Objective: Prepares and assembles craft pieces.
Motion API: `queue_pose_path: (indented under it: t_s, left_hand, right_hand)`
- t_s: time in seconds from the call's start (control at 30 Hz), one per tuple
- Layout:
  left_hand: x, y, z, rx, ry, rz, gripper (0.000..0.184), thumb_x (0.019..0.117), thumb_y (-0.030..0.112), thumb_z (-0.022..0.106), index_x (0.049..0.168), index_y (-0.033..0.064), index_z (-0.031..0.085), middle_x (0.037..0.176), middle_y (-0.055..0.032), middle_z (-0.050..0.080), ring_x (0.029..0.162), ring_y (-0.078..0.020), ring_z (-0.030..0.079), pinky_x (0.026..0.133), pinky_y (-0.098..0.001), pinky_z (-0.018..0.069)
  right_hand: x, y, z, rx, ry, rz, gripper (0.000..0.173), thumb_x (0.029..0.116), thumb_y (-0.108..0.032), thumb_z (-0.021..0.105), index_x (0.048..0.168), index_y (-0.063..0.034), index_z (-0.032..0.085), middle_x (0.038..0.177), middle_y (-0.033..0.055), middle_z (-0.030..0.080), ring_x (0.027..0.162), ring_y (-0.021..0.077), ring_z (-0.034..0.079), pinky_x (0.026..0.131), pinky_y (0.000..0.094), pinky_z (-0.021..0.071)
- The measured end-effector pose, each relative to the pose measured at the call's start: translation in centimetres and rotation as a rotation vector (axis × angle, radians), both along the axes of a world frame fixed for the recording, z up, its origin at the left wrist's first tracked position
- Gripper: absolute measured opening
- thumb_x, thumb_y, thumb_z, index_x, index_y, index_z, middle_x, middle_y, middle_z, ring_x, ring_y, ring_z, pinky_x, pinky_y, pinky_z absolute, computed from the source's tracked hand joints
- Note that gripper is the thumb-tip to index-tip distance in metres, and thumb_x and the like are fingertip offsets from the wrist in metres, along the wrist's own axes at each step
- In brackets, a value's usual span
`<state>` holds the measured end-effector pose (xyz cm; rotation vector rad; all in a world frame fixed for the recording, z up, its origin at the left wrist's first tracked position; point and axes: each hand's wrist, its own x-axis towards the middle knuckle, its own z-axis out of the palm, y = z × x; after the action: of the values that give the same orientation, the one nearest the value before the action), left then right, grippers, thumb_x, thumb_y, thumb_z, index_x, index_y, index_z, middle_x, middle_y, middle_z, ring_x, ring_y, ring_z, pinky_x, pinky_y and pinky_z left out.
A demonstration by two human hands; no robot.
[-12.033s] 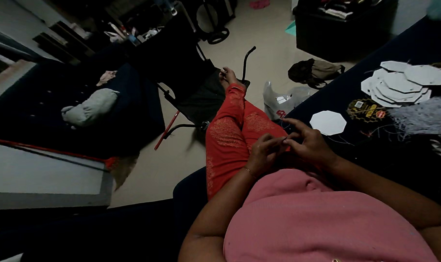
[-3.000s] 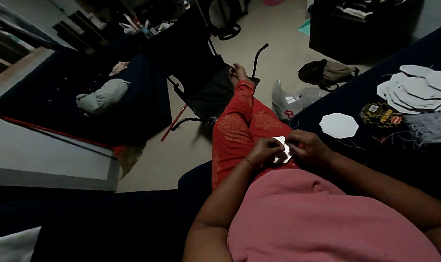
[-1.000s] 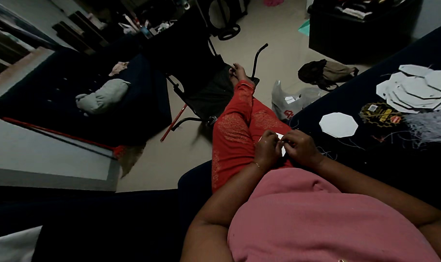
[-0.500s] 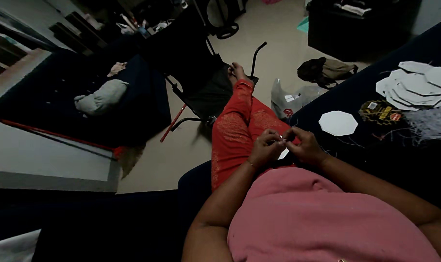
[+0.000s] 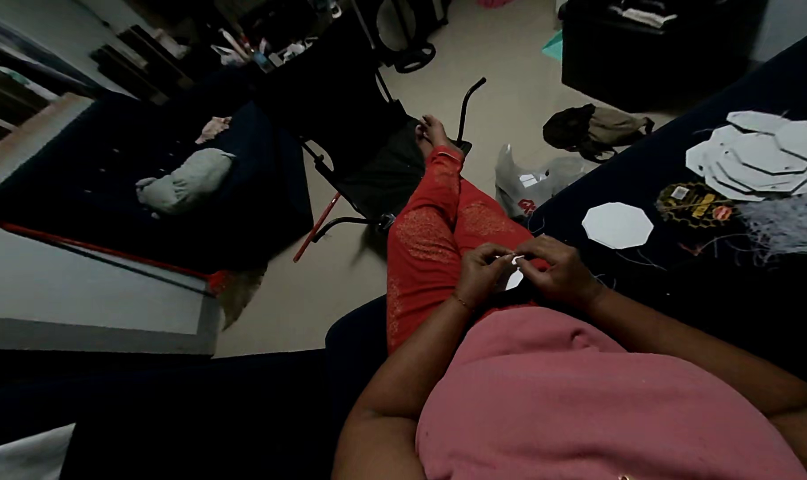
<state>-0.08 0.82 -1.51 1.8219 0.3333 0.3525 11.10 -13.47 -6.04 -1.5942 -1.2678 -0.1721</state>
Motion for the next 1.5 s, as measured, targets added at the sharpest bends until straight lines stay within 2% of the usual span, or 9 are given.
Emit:
queue_pose_path:
  t_s: [0.33,0.57,0.73,0.93,1.03,1.13,1.27,1.4,1.5]
  left_hand:
    - [0.2,-0.5,0.7,0.243,0.15,-0.032,0.018,0.0977,0.007,0.061,0.105,-0.0059,0.072,0.095,-0.0127,0.071,0.081,-0.009,0.065,0.079,-0.0258,0.0546]
    - [0.4,0.0,0.8,0.02,0.188,0.076,0.015,0.0966,0.006,0.063,0.101,-0.0069,0.069,0.086,-0.0073,0.069,0.074,-0.005,0.062,0.072,-0.0231,0.0534]
    - [0.3,-0.7,1.4,0.173,0.189,-0.004,0.019,0.0968,0.008,0.061,0.103,-0.0075,0.07,0.09,-0.0102,0.069,0.08,-0.0074,0.064,0.079,-0.026,0.054]
    - [0.4,-1.8,0.8,0.39,-0.168,-0.297,0.015,0.0927,0.002,0.061,0.097,-0.0092,0.07,0.089,-0.014,0.07,0.08,-0.0106,0.066,0.078,-0.025,0.0564]
    - [0.8,-1.7,0.7,0.436,-0.186,-0.391,0.017,0.0927,0.003,0.063,0.103,-0.0075,0.071,0.102,-0.0174,0.069,0.091,-0.0167,0.067,0.085,-0.0296,0.0567]
    - [1.0,-1.3,1.2,0.443,-0.149,-0.411,0.042,0.094,0.015,0.066,0.13,-0.0064,0.063,0.14,-0.0244,0.056,0.121,-0.0246,0.061,0.096,-0.0353,0.0543]
    - [0.6,-0.2,0.3,0.383,-0.149,-0.323,0.044,0.0959,0.017,0.063,0.133,-0.0061,0.061,0.144,-0.0223,0.054,0.127,-0.0235,0.058,0.096,-0.0343,0.0538]
    - [0.4,0.0,0.1,0.326,-0.09,-0.295,0.037,0.097,0.013,0.062,0.129,-0.0067,0.063,0.14,-0.0213,0.057,0.124,-0.0212,0.06,0.096,-0.032,0.0543]
    - [0.6,-0.1,0.0,0.285,-0.034,-0.334,0.035,0.0975,0.012,0.061,0.128,-0.0068,0.064,0.138,-0.0207,0.059,0.123,-0.0206,0.061,0.097,-0.0329,0.0537]
  right_hand:
    - [0.1,0.6,-0.6,-0.054,-0.289,-0.097,0.022,0.0937,-0.014,0.059,0.082,0.0011,0.068,0.08,0.0169,0.07,0.077,0.0343,0.069,0.07,0.0478,0.0559]
    - [0.8,-0.5,1.4,-0.02,0.576,0.199,0.013,0.0929,-0.008,0.06,0.092,-0.0013,0.071,0.089,0.0021,0.071,0.083,0.0059,0.067,0.081,0.0263,0.0569]
    - [1.2,-1.0,2.7,0.094,0.902,0.489,0.017,0.0909,-0.007,0.055,0.086,-0.0134,0.071,0.091,-0.0072,0.071,0.09,0.0036,0.066,0.085,0.0261,0.055]
    - [2.6,-1.7,3.8,-0.459,0.738,0.186,0.042,0.0961,-0.012,0.068,0.133,0.004,0.058,0.123,0.0197,0.064,0.103,0.0221,0.066,0.092,0.038,0.0544]
    - [3.5,-2.7,4.5,-0.496,0.777,0.223,0.037,0.0939,-0.003,0.064,0.131,0.0023,0.06,0.105,0.014,0.066,0.081,0.0155,0.062,0.074,0.0332,0.0546]
    - [6.8,-5.2,4.6,-0.411,0.695,0.091,0.031,0.0955,-0.003,0.061,0.125,0.0042,0.065,0.11,0.0178,0.068,0.087,0.0197,0.065,0.078,0.0376,0.0557]
    - [14.2,-11.0,2.8,-0.197,0.683,-0.284,0.029,0.0952,-0.004,0.066,0.124,-0.0017,0.067,0.106,0.0168,0.07,0.075,0.0218,0.067,0.064,0.041,0.0582]
    - [18.2,-16.6,3.2,-0.296,0.643,-0.874,0.055,0.0961,-0.018,0.071,0.143,0.003,0.051,0.133,0.0314,0.059,0.114,0.0472,0.064,0.094,0.0652,0.0514]
    - [16.5,-16.7,3.0,-0.512,0.592,-0.919,0.056,0.0944,-0.022,0.074,0.139,0.0058,0.054,0.128,0.0395,0.058,0.119,0.0585,0.056,0.098,0.0744,0.0421]
